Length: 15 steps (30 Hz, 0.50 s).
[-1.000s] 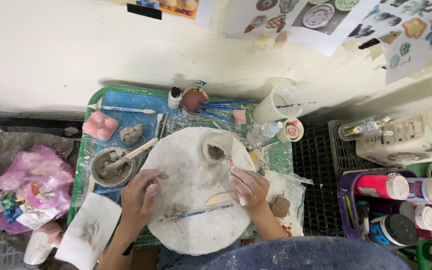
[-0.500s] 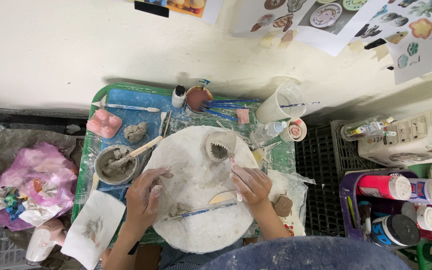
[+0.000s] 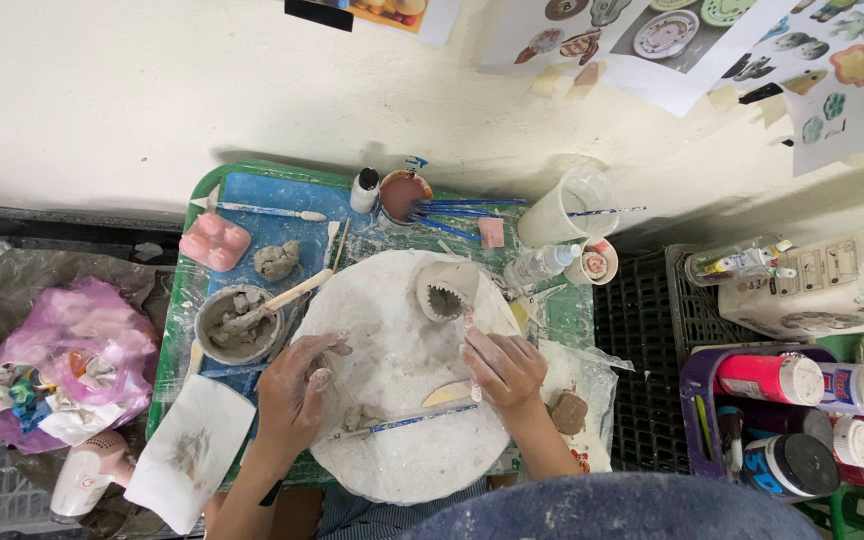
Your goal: The person shapes and refines a small clay sculpture by hand and with a wooden tool on a small rotating wheel. They use their fingers to smooth the surface and a tool to carve details into the clay.
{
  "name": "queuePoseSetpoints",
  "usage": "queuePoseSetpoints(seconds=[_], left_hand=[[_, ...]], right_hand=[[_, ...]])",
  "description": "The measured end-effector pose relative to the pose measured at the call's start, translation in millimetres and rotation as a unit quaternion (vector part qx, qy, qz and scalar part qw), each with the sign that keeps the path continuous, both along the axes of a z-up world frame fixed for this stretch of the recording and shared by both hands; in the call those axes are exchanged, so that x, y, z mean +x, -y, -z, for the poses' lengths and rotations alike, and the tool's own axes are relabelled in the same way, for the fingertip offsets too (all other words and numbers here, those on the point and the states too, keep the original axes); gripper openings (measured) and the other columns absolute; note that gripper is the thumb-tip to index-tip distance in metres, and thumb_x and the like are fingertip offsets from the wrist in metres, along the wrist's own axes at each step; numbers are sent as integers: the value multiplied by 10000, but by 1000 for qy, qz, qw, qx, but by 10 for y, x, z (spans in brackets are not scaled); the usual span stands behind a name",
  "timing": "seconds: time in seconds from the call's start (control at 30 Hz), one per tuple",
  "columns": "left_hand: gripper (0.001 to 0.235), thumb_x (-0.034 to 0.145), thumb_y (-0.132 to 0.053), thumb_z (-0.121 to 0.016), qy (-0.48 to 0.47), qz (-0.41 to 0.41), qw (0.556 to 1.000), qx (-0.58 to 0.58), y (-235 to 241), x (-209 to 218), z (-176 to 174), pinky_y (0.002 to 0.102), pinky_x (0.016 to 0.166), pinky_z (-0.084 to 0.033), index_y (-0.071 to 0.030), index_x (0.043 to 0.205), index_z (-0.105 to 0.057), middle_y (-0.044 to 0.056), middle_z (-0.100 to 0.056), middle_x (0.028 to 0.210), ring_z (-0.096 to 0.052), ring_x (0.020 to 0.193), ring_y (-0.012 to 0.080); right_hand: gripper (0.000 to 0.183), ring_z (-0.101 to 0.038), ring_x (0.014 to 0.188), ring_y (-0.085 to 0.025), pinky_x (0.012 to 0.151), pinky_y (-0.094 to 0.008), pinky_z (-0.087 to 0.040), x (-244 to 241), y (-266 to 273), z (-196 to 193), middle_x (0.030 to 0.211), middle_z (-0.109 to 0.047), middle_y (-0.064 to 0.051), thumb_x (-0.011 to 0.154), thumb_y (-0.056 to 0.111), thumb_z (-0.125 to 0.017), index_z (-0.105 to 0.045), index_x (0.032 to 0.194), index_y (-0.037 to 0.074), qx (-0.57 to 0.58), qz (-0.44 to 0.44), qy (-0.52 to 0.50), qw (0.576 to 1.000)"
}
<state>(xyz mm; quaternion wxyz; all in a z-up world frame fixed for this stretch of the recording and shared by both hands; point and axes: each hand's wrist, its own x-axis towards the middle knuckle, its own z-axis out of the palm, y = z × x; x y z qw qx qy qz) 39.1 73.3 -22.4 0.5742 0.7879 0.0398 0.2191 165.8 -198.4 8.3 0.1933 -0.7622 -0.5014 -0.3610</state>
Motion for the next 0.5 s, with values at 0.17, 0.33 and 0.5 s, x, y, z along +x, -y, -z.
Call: queuePoseSetpoints(seconds=[0.17,0.33,0.5], left_hand=[[379,995,-303,-530,-3,2,1000,9,-10,0,1,319,799,-574,-41,1219,-686,111,-762,1054,-762,934,239],[381,991,-306,-531,-2,3,1000,13,-9,2,5,312,785,-567,-47,1224,-687,101,-761,1048,-756,907,229],[358,989,-283,-545,3,5,1000,23,-16,-2,19,312,782,-555,-49,1222,-682,94,-758,1052,-736,900,231]], right_hand=[[193,-730,791,-222,607,-301,-525,0,1,12,1057,-750,-89,928,80,-697,-603,1089,133,2,1,-1,1000],[196,-729,786,-215,588,-301,-508,0,9,24,1057,-752,-91,924,76,-689,-602,1089,132,-2,5,1,1000],[195,-727,784,-202,597,-293,-515,-7,4,24,1062,-750,-85,937,77,-694,-602,1100,134,-3,9,-7,1000]])
